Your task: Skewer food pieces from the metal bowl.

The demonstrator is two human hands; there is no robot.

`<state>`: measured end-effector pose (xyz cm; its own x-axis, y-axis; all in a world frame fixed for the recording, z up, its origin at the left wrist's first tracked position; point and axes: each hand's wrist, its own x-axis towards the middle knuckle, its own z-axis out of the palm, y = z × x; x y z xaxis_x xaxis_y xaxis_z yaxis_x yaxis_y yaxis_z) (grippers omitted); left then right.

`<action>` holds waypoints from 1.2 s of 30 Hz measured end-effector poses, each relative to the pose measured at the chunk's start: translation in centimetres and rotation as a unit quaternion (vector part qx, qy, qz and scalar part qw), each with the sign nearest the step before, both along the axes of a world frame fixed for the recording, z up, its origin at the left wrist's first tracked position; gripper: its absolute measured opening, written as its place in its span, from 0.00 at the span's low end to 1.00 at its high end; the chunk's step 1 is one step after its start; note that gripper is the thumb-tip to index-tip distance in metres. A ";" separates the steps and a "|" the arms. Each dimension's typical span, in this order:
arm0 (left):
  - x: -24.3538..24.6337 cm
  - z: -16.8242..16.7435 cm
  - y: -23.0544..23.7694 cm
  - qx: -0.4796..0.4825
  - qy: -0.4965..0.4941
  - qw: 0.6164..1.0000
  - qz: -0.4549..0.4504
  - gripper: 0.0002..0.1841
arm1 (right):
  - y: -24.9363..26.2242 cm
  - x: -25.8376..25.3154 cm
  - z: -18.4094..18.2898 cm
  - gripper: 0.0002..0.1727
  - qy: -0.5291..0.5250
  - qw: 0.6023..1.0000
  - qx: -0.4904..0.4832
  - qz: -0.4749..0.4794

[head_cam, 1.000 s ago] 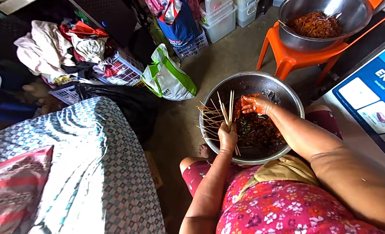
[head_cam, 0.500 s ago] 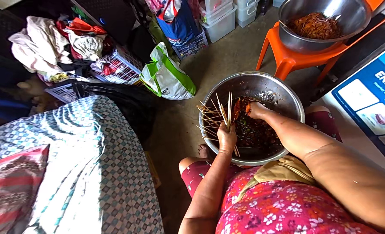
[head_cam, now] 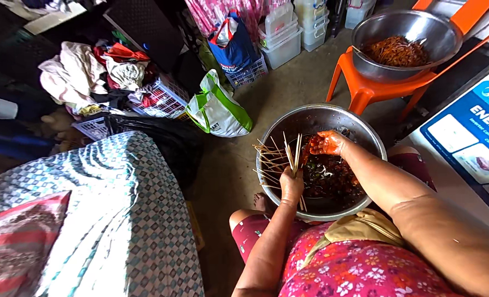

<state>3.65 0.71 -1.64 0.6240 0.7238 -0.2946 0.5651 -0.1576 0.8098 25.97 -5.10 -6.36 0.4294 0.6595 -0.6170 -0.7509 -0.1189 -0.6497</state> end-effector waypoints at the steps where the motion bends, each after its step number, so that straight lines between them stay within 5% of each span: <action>1: 0.0 0.0 0.0 0.002 0.002 1.000 -0.003 0.10 | -0.1 0.1 -0.1 0.23 -0.005 1.000 0.017 0.012; 4: 0.0 0.1 -0.1 0.004 0.003 1.000 -0.009 0.10 | -0.5 -0.3 0.6 0.11 -0.077 0.995 0.046 0.051; 10: -0.1 0.1 -0.1 0.007 -0.023 1.000 -0.006 0.08 | 0.0 0.0 0.8 0.14 -0.091 0.996 -0.010 0.002; 18: 0.0 -0.1 0.0 0.005 -0.027 1.000 -0.013 0.09 | 0.1 -0.2 1.5 0.13 -0.064 0.994 0.049 -0.070; 36: -0.1 0.5 -0.2 0.060 -0.002 0.997 -0.038 0.11 | 0.0 -1.2 2.5 0.12 -0.080 0.995 0.017 -0.056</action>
<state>3.54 0.49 -1.18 0.6790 0.7046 -0.2061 0.5448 -0.2955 0.7847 24.81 -5.12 -3.90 0.5920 0.6212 -0.5135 -0.6453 -0.0163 -0.7638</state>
